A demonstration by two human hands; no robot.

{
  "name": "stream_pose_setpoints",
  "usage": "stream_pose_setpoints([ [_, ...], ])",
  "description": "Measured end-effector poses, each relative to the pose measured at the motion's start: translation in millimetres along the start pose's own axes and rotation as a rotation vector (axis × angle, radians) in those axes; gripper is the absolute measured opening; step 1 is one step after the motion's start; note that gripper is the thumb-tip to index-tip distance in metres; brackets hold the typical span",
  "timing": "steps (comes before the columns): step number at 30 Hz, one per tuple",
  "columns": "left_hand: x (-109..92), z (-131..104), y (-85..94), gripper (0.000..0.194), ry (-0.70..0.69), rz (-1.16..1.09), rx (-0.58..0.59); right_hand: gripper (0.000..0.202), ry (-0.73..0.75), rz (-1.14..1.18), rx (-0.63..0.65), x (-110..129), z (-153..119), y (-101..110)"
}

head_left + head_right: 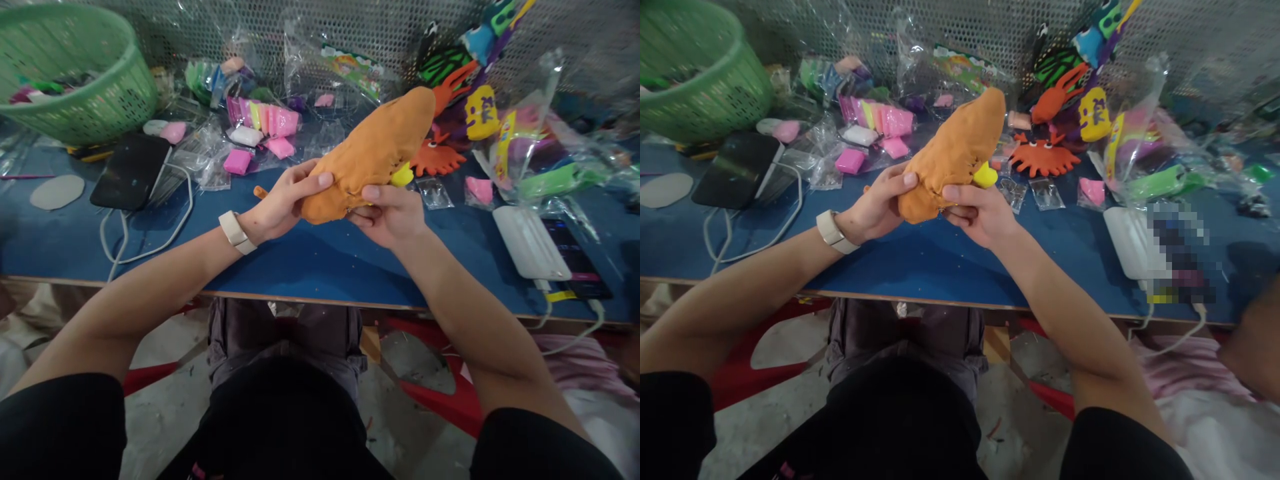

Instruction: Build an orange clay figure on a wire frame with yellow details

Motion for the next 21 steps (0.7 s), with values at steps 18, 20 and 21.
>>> stream_pose_setpoints([
  [18, -8, -3, -7.3, 0.058, 0.067, 0.002, -0.185, 0.06, 0.056, 0.132, -0.132, -14, 4, -6],
  [20, -8, -3, -7.0, 0.056, 0.083, -0.002, -0.212, 0.062, 0.05, 0.148, -0.15, -17, 6, -5],
  [21, -9, -3, -6.7, 0.057, 0.088, -0.005, -0.216, 0.063, 0.051, 0.152, -0.163, -17, 6, -3],
])
Point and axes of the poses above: each hand's wrist, its own z-axis towards the middle knuckle, its own y-axis out of the back of the hand, x = y × z, the point moved 2 cm from there along z, towards the middle knuckle, and after that the axes turned 3 degrees about z, right-handed, at the moved point
